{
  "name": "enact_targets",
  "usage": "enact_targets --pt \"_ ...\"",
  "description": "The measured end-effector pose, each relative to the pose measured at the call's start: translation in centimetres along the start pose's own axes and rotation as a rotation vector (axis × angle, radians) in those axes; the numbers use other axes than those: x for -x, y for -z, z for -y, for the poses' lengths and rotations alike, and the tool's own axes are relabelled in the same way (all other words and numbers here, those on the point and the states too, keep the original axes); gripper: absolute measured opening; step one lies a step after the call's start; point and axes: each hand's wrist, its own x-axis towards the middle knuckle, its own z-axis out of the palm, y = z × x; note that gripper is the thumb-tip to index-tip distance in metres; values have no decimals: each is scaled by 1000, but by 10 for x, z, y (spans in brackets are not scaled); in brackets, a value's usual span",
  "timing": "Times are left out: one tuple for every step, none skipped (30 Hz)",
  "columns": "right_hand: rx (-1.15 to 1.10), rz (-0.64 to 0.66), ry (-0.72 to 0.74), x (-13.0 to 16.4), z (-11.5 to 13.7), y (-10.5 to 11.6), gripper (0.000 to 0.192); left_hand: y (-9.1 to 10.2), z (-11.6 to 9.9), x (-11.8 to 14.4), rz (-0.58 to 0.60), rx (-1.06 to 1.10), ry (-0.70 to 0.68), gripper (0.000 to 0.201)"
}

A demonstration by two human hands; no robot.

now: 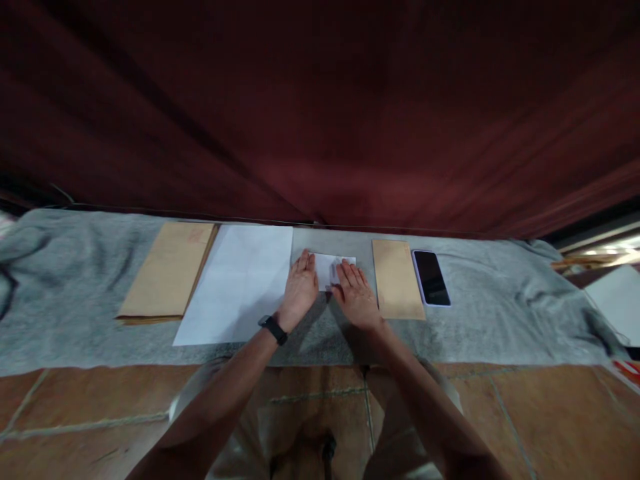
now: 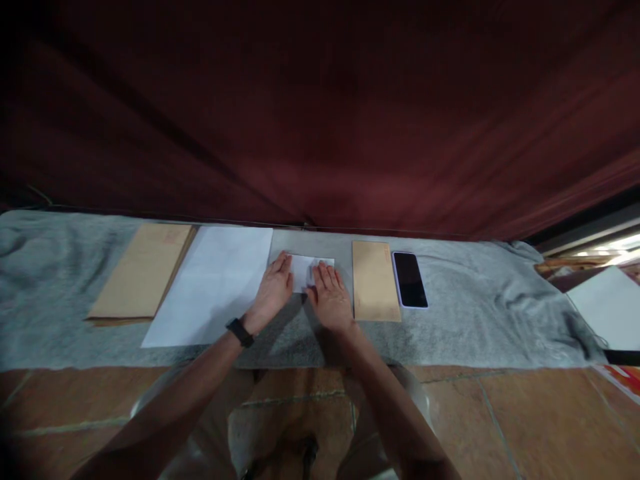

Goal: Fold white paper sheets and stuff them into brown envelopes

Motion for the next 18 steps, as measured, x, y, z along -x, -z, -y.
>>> enact_targets --pt "3 12 20 1 3 -1 56 1 1 -1 -12 15 6 52" --pt "5 22 36 1 6 -1 56 2 1 -2 -21 31 20 51" --pt "7 30 45 2 8 -2 56 3 1 -3 -26 47 42 51" --pt "9 35 49 2 9 -3 56 5 2 -5 -25 62 68 50" --pt "11 38 48 3 10 -4 56 7 1 -6 -20 76 96 50" --pt "14 40 45 3 10 -4 56 10 1 -7 -14 86 122 50" --pt "17 42 43 3 10 -4 57 13 1 -8 -7 94 144 50" --pt "20 45 42 2 10 -4 57 16 0 -9 -3 101 162 50" --pt "23 49 42 2 10 -3 57 18 0 -9 -2 109 179 50" --pt "25 52 41 1 10 -3 57 21 0 -9 -6 119 197 50" --pt "27 56 40 1 10 -2 57 23 0 -9 -14 135 215 51" --pt "27 60 38 0 11 -1 56 24 1 -9 -22 157 235 51" --pt "27 64 36 0 11 0 57 24 2 -10 -30 187 257 52" --pt "27 68 33 -1 12 1 57 23 4 -10 -37 226 280 53" --pt "25 71 31 -1 13 2 57 22 7 -11 -39 278 301 54" --pt "22 73 29 -1 14 3 57 20 9 -11 -38 344 318 56" --pt "18 74 27 -2 14 4 57 18 11 -12 -38 430 320 58" --pt "11 74 25 -2 15 5 58 15 13 -12 -37 526 315 61"
